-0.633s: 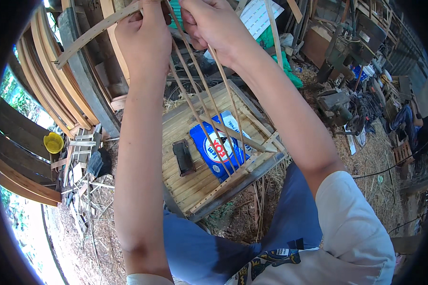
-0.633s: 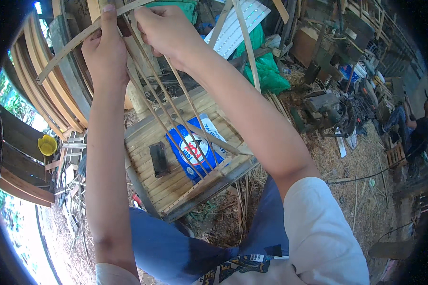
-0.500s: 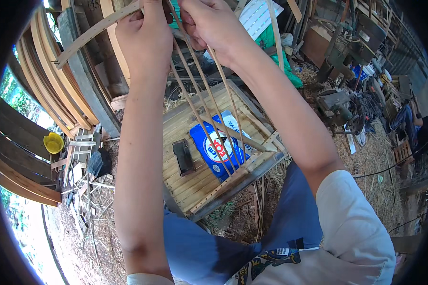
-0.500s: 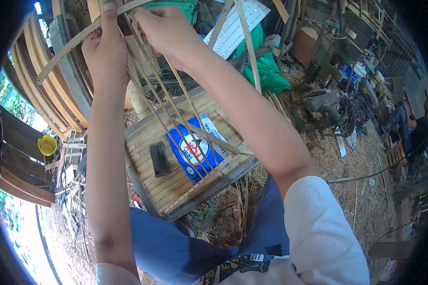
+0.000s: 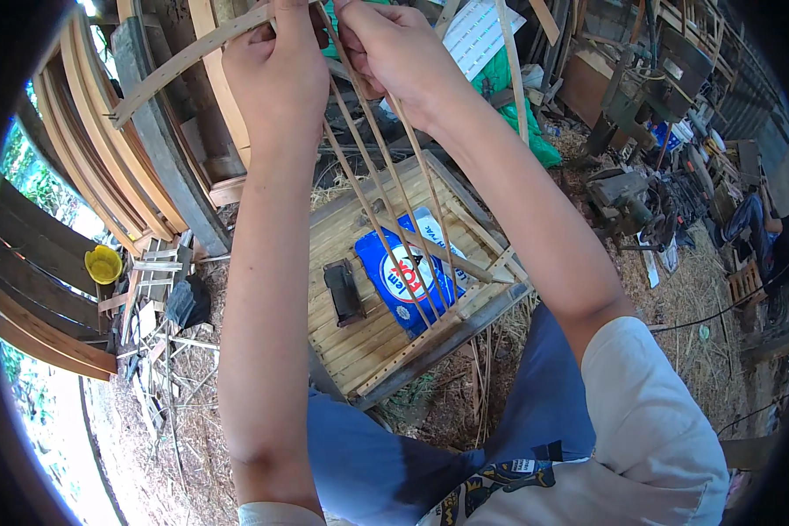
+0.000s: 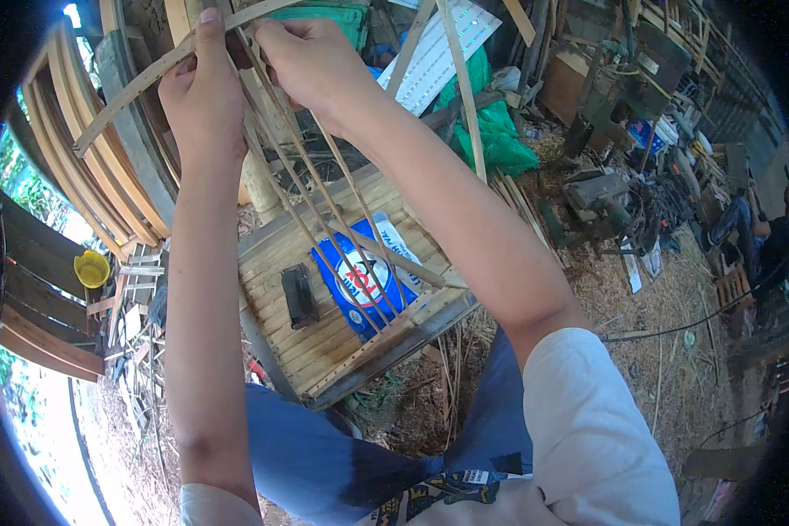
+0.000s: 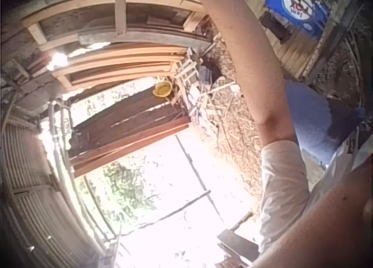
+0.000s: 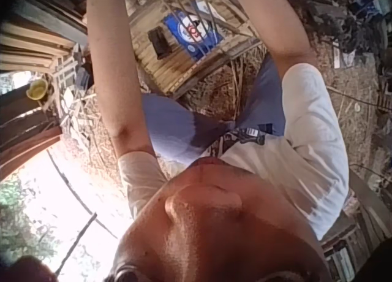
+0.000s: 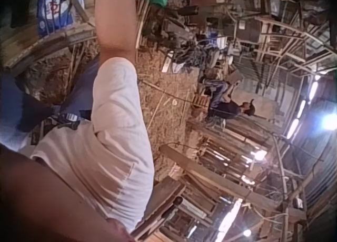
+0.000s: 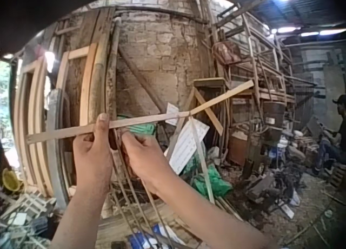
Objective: The person is assembling a wooden frame by inserting thin bamboo rods into holes in wooden strips and tapping them into place with a small hammer. They pick up the rods one at a time from a pile on the ground and fit them into the structure.
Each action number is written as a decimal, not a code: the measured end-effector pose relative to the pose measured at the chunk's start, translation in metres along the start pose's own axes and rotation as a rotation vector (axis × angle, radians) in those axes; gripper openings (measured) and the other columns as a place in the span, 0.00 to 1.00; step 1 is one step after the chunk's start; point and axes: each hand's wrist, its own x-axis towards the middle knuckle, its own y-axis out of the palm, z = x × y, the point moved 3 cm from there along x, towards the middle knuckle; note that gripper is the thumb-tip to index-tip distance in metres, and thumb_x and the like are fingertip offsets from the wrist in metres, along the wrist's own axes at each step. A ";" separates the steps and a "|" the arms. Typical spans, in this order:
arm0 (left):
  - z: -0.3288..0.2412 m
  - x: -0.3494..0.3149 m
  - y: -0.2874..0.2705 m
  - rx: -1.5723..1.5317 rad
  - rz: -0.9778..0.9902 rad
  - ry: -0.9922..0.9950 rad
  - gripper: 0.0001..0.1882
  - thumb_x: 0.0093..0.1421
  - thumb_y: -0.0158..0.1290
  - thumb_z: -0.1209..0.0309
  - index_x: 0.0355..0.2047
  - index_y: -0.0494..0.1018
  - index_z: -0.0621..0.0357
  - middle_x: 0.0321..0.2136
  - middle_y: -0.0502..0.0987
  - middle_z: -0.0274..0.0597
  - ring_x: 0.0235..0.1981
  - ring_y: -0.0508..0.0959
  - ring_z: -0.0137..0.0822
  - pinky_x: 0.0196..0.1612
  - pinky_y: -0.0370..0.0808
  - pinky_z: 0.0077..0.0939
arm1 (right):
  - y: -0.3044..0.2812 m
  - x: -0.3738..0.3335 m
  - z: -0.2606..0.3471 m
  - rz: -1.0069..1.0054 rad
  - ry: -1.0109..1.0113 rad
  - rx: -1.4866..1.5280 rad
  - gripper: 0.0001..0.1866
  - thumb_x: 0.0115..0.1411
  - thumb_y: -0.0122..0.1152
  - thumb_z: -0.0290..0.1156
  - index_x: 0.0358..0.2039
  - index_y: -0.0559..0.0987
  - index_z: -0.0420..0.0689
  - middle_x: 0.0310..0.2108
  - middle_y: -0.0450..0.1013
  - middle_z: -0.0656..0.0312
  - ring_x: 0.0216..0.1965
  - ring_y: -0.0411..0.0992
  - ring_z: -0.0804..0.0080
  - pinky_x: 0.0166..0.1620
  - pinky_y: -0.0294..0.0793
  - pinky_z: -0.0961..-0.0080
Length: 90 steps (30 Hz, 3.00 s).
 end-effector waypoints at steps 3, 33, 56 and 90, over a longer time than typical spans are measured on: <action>0.008 0.003 0.002 -0.122 0.023 0.055 0.19 0.70 0.56 0.55 0.27 0.74 0.55 0.17 0.67 0.25 0.18 0.62 0.19 0.21 0.59 0.20 | 0.003 -0.005 0.007 -0.040 -0.014 -0.003 0.16 0.69 0.52 0.38 0.25 0.76 0.45 0.17 0.63 0.73 0.17 0.58 0.85 0.20 0.53 0.78; 0.001 -0.001 0.008 -0.150 -0.022 0.002 0.20 0.72 0.53 0.59 0.26 0.74 0.60 0.20 0.72 0.30 0.21 0.66 0.20 0.25 0.61 0.21 | 0.001 0.001 -0.008 -0.055 -0.028 0.038 0.18 0.72 0.53 0.41 0.25 0.74 0.46 0.14 0.58 0.74 0.14 0.51 0.85 0.19 0.46 0.76; -0.016 0.002 0.006 -0.153 0.078 0.101 0.21 0.71 0.54 0.56 0.34 0.79 0.65 0.27 0.80 0.38 0.29 0.78 0.29 0.38 0.74 0.25 | -0.097 -0.131 -0.036 -0.048 0.013 -0.501 0.13 0.69 0.60 0.38 0.37 0.78 0.39 0.25 0.72 0.67 0.26 0.66 0.83 0.31 0.67 0.79; -0.028 -0.005 0.003 -0.274 0.334 0.022 0.15 0.58 0.68 0.74 0.43 0.76 0.59 0.34 0.81 0.35 0.34 0.80 0.26 0.39 0.80 0.22 | -0.106 -0.223 -0.123 0.294 0.132 -1.175 0.13 0.62 0.62 0.38 0.35 0.76 0.40 0.33 0.76 0.50 0.36 0.77 0.47 0.40 0.77 0.51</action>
